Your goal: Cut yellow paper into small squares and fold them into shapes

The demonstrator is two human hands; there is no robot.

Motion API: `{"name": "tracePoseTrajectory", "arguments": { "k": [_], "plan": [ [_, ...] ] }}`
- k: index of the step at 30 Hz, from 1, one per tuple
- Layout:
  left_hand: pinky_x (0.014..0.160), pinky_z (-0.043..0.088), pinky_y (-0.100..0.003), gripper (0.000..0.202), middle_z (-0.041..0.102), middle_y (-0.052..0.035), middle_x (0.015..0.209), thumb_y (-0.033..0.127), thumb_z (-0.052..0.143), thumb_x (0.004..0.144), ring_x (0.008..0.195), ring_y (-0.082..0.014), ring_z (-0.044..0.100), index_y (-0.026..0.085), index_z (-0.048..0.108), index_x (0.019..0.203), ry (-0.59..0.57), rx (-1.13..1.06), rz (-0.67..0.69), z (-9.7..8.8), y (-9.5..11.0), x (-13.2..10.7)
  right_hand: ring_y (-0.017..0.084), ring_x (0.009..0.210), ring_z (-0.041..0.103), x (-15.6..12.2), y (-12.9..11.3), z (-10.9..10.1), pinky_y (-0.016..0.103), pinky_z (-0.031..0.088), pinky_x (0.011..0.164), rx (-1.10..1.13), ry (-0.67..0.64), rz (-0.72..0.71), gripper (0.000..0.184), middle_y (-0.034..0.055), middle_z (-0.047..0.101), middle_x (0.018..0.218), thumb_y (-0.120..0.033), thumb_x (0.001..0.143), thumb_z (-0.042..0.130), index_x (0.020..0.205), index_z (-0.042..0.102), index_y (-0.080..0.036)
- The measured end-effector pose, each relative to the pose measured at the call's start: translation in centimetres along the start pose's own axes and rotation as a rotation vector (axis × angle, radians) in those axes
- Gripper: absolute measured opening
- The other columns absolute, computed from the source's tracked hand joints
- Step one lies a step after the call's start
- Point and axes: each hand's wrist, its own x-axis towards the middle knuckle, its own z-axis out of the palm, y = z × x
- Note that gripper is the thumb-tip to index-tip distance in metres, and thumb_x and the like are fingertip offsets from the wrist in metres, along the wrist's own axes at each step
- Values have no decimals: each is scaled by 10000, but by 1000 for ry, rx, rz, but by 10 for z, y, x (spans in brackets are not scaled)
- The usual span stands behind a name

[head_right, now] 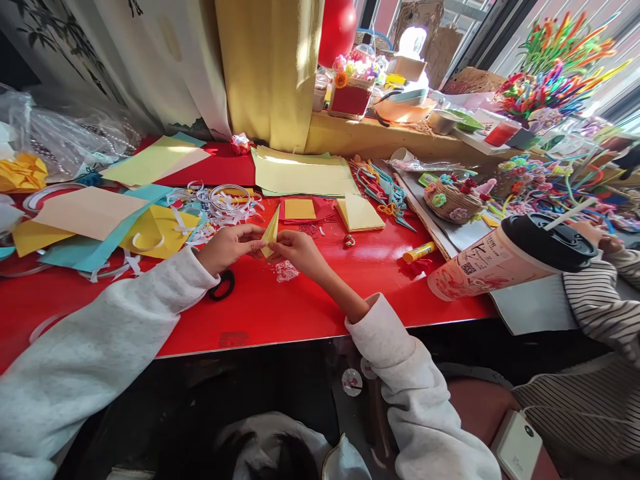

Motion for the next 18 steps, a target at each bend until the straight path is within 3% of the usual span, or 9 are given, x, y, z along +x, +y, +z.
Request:
{"name": "tracePoseTrajectory", "arguments": {
  "k": [6, 11, 18],
  "plan": [
    [556, 509, -278, 362, 608, 1, 612, 394, 709, 661, 528, -136, 605, 127, 620, 889, 33, 68, -6, -3, -3, 0, 130, 683, 669, -4, -10, 3, 254, 561, 664, -6, -32, 64, 278, 45, 665, 750, -396, 755, 644, 808, 616, -124],
    [550, 499, -265, 353, 598, 6, 584, 397, 708, 663, 510, -124, 591, 129, 629, 878, 23, 64, 19, -2, 0, -1, 121, 609, 644, -2, -6, 0, 211, 524, 555, -64, 41, -33, 364, 25, 623, 673, -490, 725, 641, 760, 590, -131],
    [624, 540, -291, 392, 648, -46, 836, 455, 649, 715, 702, -152, 627, 129, 632, 933, 15, -7, 12, -4, -2, 2, 99, 574, 632, -2, -9, -1, 199, 520, 552, 5, 45, -6, 244, 19, 629, 703, -379, 774, 623, 798, 563, -143]
  ]
}}
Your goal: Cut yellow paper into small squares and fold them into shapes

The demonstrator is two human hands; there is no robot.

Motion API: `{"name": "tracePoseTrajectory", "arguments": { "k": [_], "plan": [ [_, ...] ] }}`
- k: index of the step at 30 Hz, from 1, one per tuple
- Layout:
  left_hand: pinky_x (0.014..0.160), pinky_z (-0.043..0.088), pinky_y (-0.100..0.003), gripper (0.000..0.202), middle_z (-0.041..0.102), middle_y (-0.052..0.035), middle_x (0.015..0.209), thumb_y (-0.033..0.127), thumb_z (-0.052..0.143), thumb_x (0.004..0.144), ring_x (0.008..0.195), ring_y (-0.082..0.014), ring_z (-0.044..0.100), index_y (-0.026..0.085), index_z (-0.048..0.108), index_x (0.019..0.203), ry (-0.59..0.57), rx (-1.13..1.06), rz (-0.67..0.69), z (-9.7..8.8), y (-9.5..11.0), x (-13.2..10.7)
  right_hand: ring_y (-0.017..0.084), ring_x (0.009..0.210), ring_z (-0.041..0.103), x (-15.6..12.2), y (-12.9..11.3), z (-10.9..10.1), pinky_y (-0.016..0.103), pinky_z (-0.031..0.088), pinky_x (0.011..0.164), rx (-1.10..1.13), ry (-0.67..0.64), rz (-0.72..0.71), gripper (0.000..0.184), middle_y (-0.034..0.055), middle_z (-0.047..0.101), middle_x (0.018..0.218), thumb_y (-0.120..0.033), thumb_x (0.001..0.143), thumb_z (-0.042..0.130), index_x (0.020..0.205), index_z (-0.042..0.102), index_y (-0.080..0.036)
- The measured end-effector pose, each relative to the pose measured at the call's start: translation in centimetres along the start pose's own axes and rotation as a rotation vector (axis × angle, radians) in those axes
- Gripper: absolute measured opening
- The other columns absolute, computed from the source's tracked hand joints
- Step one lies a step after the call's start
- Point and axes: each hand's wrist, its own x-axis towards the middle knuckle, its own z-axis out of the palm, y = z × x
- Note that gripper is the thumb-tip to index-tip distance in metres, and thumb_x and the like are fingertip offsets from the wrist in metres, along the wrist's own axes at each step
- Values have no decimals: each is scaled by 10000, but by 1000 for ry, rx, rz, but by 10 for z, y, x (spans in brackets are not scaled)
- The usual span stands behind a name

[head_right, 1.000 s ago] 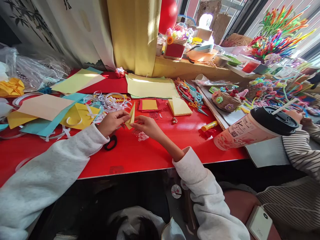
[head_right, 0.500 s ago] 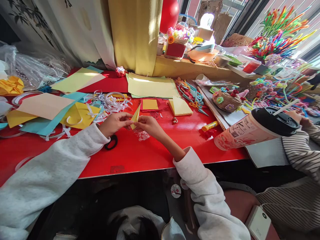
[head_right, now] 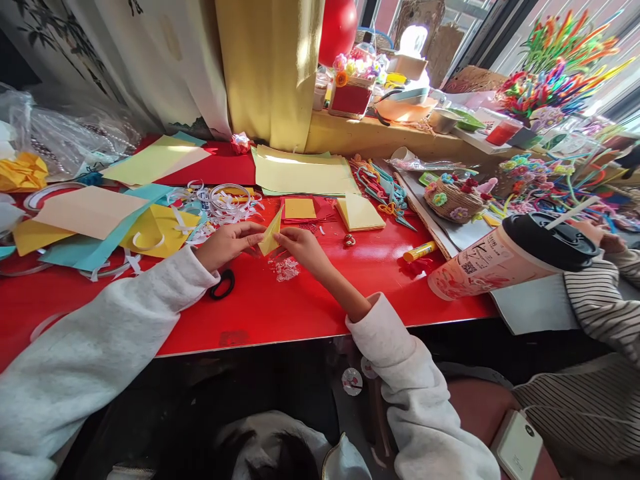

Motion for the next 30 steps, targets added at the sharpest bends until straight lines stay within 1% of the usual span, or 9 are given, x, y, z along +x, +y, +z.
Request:
{"name": "tracePoseTrajectory", "arguments": {
  "k": [4, 6, 9, 13, 15, 21, 24, 27, 30],
  "plan": [
    [673, 528, -276, 400, 665, -50, 907, 443, 627, 747, 735, -146, 623, 150, 619, 1020, 47, 82, 88, 2, 2, -3, 105, 566, 644, -2, -4, 3, 238, 550, 597, 95, 23, 43, 118, 22, 656, 732, -233, 821, 556, 900, 541, -147],
    [706, 523, -286, 430, 672, -54, 910, 443, 631, 743, 728, -149, 624, 156, 610, 1063, 53, 145, 120, 3, 4, -5, 110, 583, 654, -2, -5, 3, 232, 551, 608, 118, 27, 41, 74, 27, 658, 711, -200, 827, 534, 869, 537, -139],
    [755, 512, -287, 445, 674, -60, 962, 402, 639, 741, 799, -166, 629, 169, 599, 1118, 56, 249, 183, 4, 7, -9, 110, 599, 661, -2, -4, 2, 211, 547, 609, 154, 29, 35, 63, 23, 652, 669, -196, 822, 534, 836, 538, -135],
    [755, 486, -258, 285, 687, -50, 967, 312, 566, 797, 839, -164, 622, 180, 672, 1027, 163, 410, 277, 2, 6, -9, 110, 619, 659, -2, -3, 2, 221, 555, 601, 172, -19, 23, 118, 41, 671, 797, -202, 771, 598, 863, 578, -130],
    [741, 476, -251, 263, 692, -46, 945, 308, 554, 802, 852, -168, 618, 186, 696, 986, 197, 455, 299, 2, 4, -9, 109, 622, 656, -2, -2, 2, 223, 557, 602, 188, -27, 28, 124, 44, 676, 830, -195, 756, 612, 857, 587, -130],
    [747, 489, -263, 283, 672, -60, 976, 305, 587, 770, 847, -164, 610, 157, 661, 999, 147, 297, 268, 6, 3, -9, 116, 625, 671, -3, -3, 1, 209, 558, 647, 244, -25, 64, 83, 42, 682, 682, -179, 770, 598, 824, 605, -117],
    [729, 489, -268, 273, 668, -52, 903, 327, 623, 749, 784, -153, 606, 144, 646, 949, 136, 179, 220, 8, 1, -8, 119, 618, 675, -2, -2, 2, 203, 560, 638, 261, -21, 60, 80, 45, 685, 670, -170, 760, 604, 811, 619, -110],
    [674, 471, -259, 247, 654, -41, 816, 361, 635, 741, 731, -144, 580, 149, 658, 866, 177, 174, 223, 8, -1, -7, 122, 617, 675, -2, 0, 2, 209, 567, 632, 263, -25, 47, 94, 37, 690, 696, -190, 743, 630, 800, 628, -116],
    [629, 447, -252, 210, 636, -33, 760, 357, 636, 737, 692, -139, 554, 162, 681, 800, 240, 247, 278, 8, 0, -8, 127, 622, 676, -2, 2, 2, 220, 573, 633, 249, -27, 32, 124, 35, 688, 714, -217, 735, 648, 806, 631, -116]
  ]
}}
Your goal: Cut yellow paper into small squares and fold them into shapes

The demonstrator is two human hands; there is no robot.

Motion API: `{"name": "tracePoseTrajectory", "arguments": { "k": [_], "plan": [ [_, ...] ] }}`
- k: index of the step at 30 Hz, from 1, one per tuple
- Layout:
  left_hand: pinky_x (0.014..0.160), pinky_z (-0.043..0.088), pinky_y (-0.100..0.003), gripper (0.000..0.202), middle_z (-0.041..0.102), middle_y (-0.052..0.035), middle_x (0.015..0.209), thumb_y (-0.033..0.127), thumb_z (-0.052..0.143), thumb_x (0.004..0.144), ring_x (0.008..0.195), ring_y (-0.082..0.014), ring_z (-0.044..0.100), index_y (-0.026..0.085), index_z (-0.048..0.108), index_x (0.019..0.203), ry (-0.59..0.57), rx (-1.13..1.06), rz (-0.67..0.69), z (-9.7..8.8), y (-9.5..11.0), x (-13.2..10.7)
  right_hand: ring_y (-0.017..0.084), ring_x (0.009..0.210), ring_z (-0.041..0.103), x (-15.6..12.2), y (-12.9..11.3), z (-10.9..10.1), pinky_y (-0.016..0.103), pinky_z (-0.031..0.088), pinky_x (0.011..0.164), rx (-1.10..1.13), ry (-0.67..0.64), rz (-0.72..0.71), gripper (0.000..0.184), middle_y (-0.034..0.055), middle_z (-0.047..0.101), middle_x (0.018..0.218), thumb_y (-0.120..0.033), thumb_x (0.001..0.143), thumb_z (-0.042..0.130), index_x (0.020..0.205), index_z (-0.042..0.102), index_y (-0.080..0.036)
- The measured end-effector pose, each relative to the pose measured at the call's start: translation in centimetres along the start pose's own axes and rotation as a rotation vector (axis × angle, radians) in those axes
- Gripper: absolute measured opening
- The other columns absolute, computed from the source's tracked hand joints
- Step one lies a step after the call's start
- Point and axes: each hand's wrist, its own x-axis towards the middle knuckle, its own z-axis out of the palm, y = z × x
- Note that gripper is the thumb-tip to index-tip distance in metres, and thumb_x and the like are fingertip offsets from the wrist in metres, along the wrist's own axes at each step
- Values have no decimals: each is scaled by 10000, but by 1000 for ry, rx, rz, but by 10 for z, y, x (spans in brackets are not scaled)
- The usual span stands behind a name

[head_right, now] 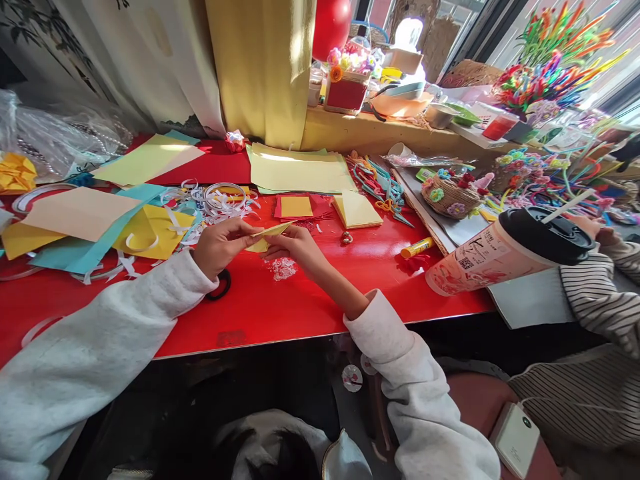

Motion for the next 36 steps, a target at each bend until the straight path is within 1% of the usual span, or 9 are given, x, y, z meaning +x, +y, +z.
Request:
{"name": "tracePoseTrajectory", "arguments": {
  "k": [6, 10, 13, 16, 22, 25, 28, 32, 36],
  "plan": [
    [593, 423, -244, 163, 627, -29, 717, 295, 595, 764, 636, -126, 543, 198, 723, 794, 42, 191, 134, -2, 7, -2, 132, 594, 673, 0, 2, 1, 236, 571, 628, -22, 6, 1, 118, 42, 673, 672, -220, 751, 648, 779, 617, -110],
    [636, 437, -247, 192, 653, -38, 762, 281, 559, 797, 673, -133, 572, 200, 729, 840, 42, 267, 201, -4, 4, -1, 141, 645, 688, -1, -1, 1, 220, 566, 641, 9, -16, 29, 91, 60, 691, 696, -190, 767, 615, 792, 624, -103],
    [675, 444, -256, 231, 660, -42, 790, 287, 523, 820, 713, -142, 584, 210, 728, 894, 21, 339, 257, -5, 1, 0, 154, 678, 695, -2, -3, 2, 226, 566, 664, 14, -41, 46, 159, 90, 703, 709, -247, 800, 590, 800, 627, -93],
    [656, 438, -250, 269, 649, -42, 782, 287, 483, 846, 700, -137, 573, 218, 721, 951, -11, 404, 288, -6, -2, 0, 157, 646, 691, -2, -4, 2, 228, 567, 638, 11, -29, 40, 223, 98, 700, 685, -313, 810, 592, 796, 625, -93],
    [692, 437, -244, 307, 625, -43, 810, 215, 437, 859, 743, -134, 570, 227, 701, 1015, -61, 376, 335, -5, -4, -2, 147, 603, 681, -1, -3, 1, 214, 563, 595, 9, 13, 38, 180, 94, 696, 664, -252, 800, 589, 726, 622, -91],
    [695, 442, -262, 301, 619, -58, 815, 301, 495, 832, 725, -145, 567, 180, 699, 1018, -79, 317, 309, -4, 2, -2, 135, 595, 674, -1, -2, 0, 212, 563, 603, 20, 2, 28, 156, 75, 694, 651, -248, 780, 603, 755, 627, -96],
    [695, 443, -268, 394, 639, -65, 842, 430, 514, 816, 730, -153, 569, 150, 693, 1028, -104, 245, 186, -5, 6, -1, 129, 591, 670, 0, -3, -1, 218, 564, 617, 33, 0, 13, 155, 60, 690, 656, -258, 755, 629, 761, 623, -103],
    [575, 407, -242, 464, 653, -37, 709, 526, 463, 824, 637, -143, 550, 136, 713, 852, -178, 160, -78, -6, 2, 3, 131, 590, 669, 0, -2, -1, 234, 566, 625, 31, -3, 16, 159, 47, 677, 650, -263, 745, 650, 760, 619, -108],
    [551, 393, -232, 430, 625, -21, 612, 522, 513, 791, 582, -130, 534, 131, 684, 736, -206, 75, -157, -6, -3, 4, 127, 597, 662, 0, -2, 0, 236, 564, 616, -29, 8, 11, 183, 48, 677, 675, -301, 771, 637, 760, 610, -120]
  ]
}}
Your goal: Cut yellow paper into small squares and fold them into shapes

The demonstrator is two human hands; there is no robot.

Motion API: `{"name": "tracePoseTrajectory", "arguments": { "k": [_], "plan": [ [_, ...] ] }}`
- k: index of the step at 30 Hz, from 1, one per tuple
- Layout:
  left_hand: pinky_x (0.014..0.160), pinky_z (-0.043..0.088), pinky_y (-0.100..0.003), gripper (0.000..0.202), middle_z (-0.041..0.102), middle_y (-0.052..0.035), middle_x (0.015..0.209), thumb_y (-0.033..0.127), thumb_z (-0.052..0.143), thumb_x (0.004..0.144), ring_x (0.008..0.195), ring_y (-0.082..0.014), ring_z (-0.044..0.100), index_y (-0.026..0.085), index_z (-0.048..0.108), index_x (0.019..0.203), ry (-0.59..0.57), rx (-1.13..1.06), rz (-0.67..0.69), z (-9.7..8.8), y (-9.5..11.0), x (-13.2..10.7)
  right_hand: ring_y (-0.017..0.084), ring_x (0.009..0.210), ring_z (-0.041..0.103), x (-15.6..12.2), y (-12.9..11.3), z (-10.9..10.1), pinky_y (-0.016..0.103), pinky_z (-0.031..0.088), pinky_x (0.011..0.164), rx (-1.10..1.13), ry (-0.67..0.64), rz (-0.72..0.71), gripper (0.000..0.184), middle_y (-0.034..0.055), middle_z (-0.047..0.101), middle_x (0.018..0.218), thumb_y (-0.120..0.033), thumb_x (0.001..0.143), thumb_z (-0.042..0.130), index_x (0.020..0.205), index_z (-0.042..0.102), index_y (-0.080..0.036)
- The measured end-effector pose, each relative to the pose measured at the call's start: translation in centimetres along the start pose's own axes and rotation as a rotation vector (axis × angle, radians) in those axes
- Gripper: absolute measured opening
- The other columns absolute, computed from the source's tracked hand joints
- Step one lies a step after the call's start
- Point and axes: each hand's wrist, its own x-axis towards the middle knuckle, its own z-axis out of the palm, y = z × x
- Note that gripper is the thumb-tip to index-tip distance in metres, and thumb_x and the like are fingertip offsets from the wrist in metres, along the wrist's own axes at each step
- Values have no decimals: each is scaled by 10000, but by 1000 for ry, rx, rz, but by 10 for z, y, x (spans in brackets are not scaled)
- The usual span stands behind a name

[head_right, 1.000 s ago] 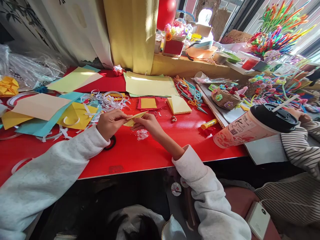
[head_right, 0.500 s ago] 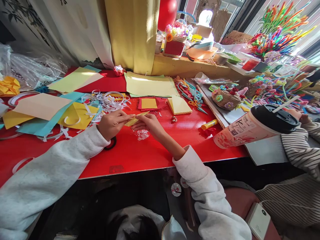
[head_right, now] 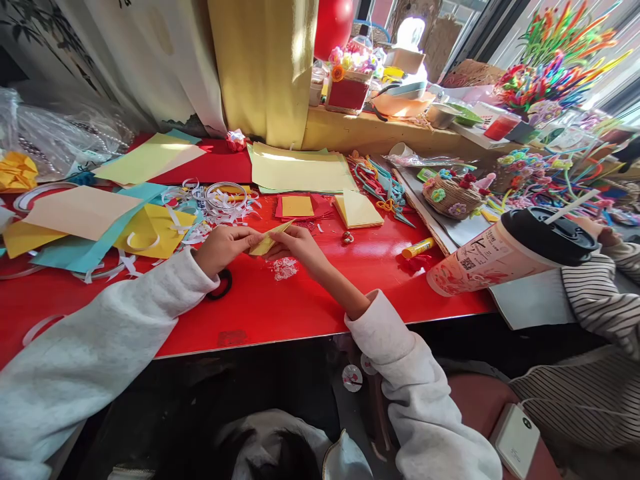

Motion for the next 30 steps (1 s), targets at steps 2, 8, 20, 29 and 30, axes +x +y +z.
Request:
{"name": "tracePoseTrajectory", "arguments": {
  "k": [2, 8, 20, 29, 30],
  "plan": [
    [554, 397, -231, 401, 621, -18, 607, 511, 539, 776, 575, -126, 534, 137, 678, 739, 6, -51, -10, 1, 0, 0, 121, 589, 655, 0, 0, 1, 228, 559, 595, -38, 23, -16, 235, 47, 672, 676, -358, 794, 612, 756, 598, -126],
    [533, 409, -231, 346, 581, 1, 582, 479, 646, 687, 530, -106, 512, 133, 633, 701, -18, -214, -90, 3, 6, 0, 96, 536, 616, -1, -2, 0, 205, 538, 535, -45, 67, -68, 265, 20, 642, 626, -382, 774, 636, 736, 561, -131],
    [506, 360, -227, 332, 537, 19, 519, 453, 679, 660, 495, -92, 472, 145, 564, 615, -37, -232, -65, 3, 4, 2, 104, 531, 614, -1, -2, 0, 217, 535, 534, -40, 24, -36, 253, 21, 639, 612, -359, 787, 626, 717, 553, -127],
    [579, 398, -245, 340, 608, -13, 645, 478, 581, 751, 584, -115, 513, 146, 648, 739, -19, -65, -35, 4, 2, -1, 104, 511, 609, 0, -1, -2, 211, 524, 507, -45, 69, -54, 272, 14, 630, 592, -373, 775, 638, 706, 529, -134],
    [576, 397, -243, 346, 610, -13, 654, 487, 592, 740, 588, -116, 514, 146, 651, 755, -23, -74, -37, 4, 2, -1, 105, 508, 609, 0, -1, -2, 213, 524, 506, -48, 71, -53, 276, 14, 631, 592, -377, 771, 642, 704, 527, -134]
  ]
}}
